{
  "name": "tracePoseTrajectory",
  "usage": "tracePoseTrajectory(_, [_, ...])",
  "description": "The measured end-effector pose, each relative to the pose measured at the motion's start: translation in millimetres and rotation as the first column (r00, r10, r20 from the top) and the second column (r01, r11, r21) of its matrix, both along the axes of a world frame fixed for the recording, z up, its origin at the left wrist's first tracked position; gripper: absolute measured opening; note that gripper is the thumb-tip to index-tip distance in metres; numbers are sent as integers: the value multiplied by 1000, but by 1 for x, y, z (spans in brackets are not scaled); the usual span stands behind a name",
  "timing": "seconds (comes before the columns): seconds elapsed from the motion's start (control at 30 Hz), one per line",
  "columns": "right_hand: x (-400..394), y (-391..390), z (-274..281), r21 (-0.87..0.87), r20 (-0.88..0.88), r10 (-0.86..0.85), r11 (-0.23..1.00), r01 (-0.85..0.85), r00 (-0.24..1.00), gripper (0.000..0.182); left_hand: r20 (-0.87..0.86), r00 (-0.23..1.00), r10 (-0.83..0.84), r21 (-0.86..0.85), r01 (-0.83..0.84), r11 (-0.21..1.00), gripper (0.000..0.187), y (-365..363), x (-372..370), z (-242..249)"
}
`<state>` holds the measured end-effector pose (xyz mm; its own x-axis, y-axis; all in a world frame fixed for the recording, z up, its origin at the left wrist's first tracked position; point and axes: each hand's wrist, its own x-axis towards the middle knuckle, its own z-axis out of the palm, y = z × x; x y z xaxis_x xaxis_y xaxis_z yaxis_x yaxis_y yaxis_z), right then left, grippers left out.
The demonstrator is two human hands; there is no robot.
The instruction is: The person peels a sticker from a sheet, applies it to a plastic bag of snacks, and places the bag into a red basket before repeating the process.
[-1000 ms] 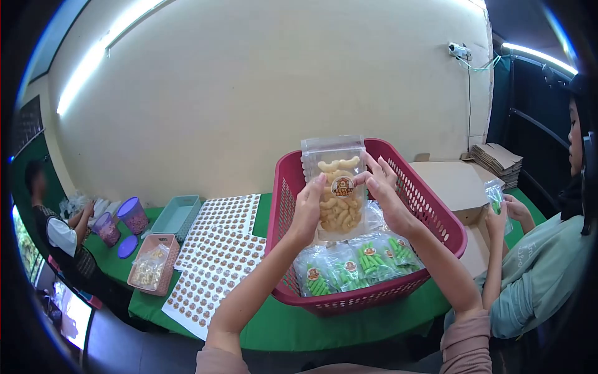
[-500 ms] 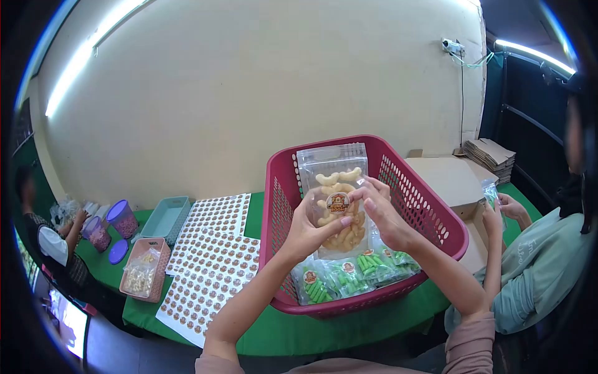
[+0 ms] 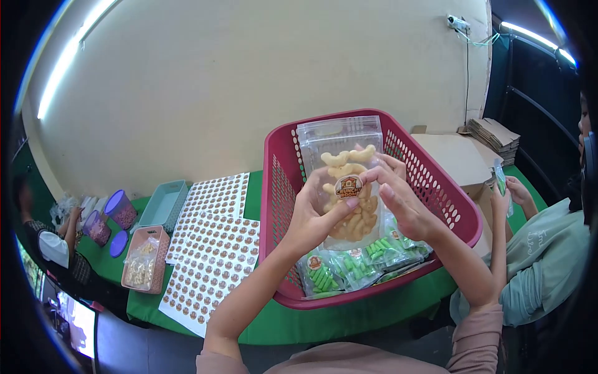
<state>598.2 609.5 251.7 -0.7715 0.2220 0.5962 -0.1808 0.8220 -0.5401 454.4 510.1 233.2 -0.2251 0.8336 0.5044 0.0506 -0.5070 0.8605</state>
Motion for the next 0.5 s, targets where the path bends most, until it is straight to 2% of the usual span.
tracePoseTrajectory(0.2, [-2, -2, -3, 10, -11, -23, 1000, 23, 1000, 39, 49, 999, -12, -13, 13, 1000, 46, -1, 0, -1])
tracePoseTrajectory(0.5, [-2, -2, -3, 11, 12, -52, 999, 52, 999, 37, 31, 1000, -4, -4, 4, 1000, 43, 0, -1, -3])
